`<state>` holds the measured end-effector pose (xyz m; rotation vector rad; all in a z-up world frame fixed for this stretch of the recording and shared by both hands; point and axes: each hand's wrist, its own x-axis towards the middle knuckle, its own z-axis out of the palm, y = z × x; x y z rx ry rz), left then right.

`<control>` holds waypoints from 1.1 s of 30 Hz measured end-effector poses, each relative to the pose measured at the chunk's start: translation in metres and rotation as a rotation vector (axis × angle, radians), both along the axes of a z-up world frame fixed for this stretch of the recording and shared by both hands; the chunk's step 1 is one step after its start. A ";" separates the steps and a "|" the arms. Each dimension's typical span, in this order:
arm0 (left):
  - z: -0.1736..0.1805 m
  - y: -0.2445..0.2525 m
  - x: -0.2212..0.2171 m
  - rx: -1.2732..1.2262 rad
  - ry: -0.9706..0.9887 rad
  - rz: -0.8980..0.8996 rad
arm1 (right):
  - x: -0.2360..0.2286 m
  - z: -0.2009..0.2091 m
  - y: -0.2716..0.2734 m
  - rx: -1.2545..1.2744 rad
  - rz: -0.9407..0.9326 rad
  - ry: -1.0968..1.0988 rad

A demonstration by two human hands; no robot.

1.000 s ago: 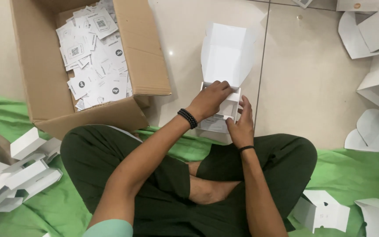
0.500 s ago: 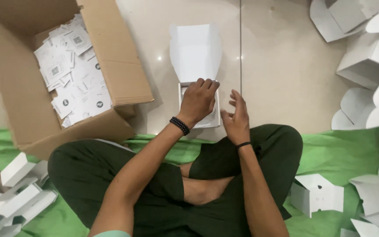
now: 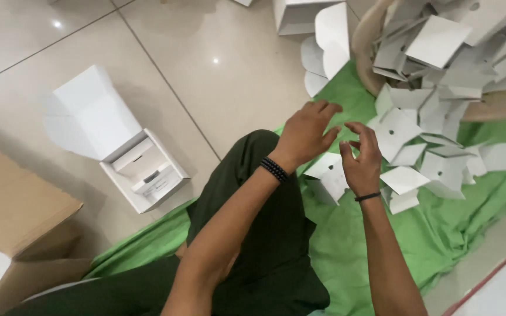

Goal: The person folds and packs product boxes according to instructions.

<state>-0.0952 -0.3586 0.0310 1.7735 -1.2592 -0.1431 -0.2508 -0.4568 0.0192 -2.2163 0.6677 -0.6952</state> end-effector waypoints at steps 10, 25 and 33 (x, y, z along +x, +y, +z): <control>-0.105 -0.065 -0.082 0.443 -0.011 -0.177 | -0.112 -0.133 0.011 0.385 -0.358 -0.032; -0.025 -0.030 -0.032 0.234 -0.178 0.053 | -0.051 -0.105 0.044 0.779 -0.491 -0.608; 0.048 0.135 0.076 -0.110 0.047 0.070 | 0.082 -0.009 0.041 0.625 0.058 -0.699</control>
